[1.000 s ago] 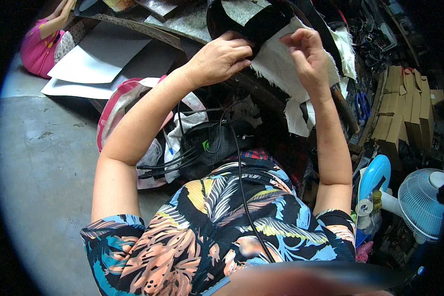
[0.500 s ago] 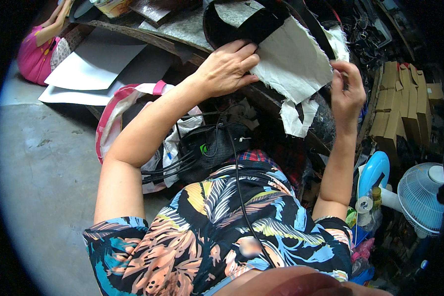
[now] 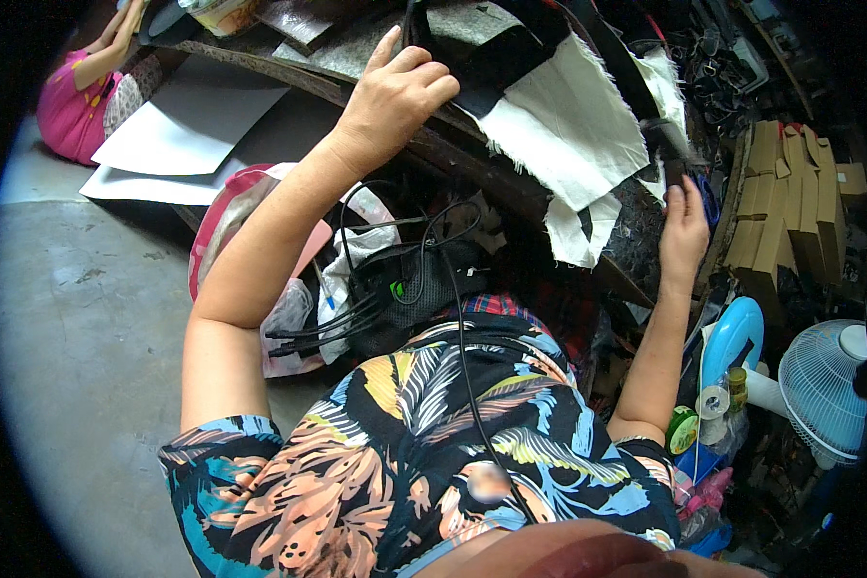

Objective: The person repeatedly places a white fabric insert into a black shoe, presses it into place, and trims excess fabric with scissors. The person flips the shoe to check fit and continues trimming and adjusting the insert.

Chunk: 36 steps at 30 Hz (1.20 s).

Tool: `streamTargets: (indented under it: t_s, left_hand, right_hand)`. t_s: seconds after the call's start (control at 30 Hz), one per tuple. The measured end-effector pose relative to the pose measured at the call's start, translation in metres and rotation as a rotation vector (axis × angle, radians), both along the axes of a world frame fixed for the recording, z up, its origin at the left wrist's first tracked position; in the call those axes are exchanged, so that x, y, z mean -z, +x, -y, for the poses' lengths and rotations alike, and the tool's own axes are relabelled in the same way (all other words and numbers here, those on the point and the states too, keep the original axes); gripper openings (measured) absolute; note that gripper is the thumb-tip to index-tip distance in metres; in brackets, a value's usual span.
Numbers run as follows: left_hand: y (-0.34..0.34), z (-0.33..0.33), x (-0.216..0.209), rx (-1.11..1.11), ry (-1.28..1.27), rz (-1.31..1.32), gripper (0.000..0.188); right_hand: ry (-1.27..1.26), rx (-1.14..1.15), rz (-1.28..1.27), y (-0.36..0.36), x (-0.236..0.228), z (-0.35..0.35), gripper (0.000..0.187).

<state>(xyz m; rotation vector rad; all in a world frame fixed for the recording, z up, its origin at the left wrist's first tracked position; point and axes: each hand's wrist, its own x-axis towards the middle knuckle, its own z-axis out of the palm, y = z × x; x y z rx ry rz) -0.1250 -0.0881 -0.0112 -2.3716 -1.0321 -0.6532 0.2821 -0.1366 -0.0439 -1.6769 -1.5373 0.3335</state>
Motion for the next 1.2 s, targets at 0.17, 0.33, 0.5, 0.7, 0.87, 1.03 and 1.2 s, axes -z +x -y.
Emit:
streamTargets:
  t_s: [0.17,0.33,0.5,0.7,0.87,1.03,1.2]
  left_hand:
    - [0.02,0.012,0.01,0.047,-0.048,0.046,0.017]
    - [0.027,0.017,0.007,0.076,-0.057,0.026,0.014]
    - [0.021,0.021,0.01,0.087,-0.025,0.064,0.013]
    - [0.017,0.018,0.015,0.111,-0.075,0.116,0.01]
    - [0.014,0.015,0.015,0.11,-0.081,0.111,0.007]
    - [0.014,0.016,0.017,0.108,-0.078,0.148,0.008]
    - [0.014,0.015,0.018,0.102,-0.094,0.142,0.008]
  right_hand:
    - [0.221,-0.23,-0.463,-0.023,-0.057,0.008,0.046]
    - [0.227,-0.303,0.108,-0.108,-0.05,-0.017,0.036]
    - [0.12,-0.376,0.498,-0.106,-0.049,-0.026,0.034]
    - [0.217,-0.422,-0.031,-0.121,-0.053,-0.019,0.037]
    - [0.145,-0.493,0.413,-0.117,-0.053,-0.02,0.037]
    - [0.205,-0.496,-0.2,-0.111,-0.054,-0.016,0.038]
    - [-0.034,-0.443,0.476,-0.12,-0.053,-0.008,0.037]
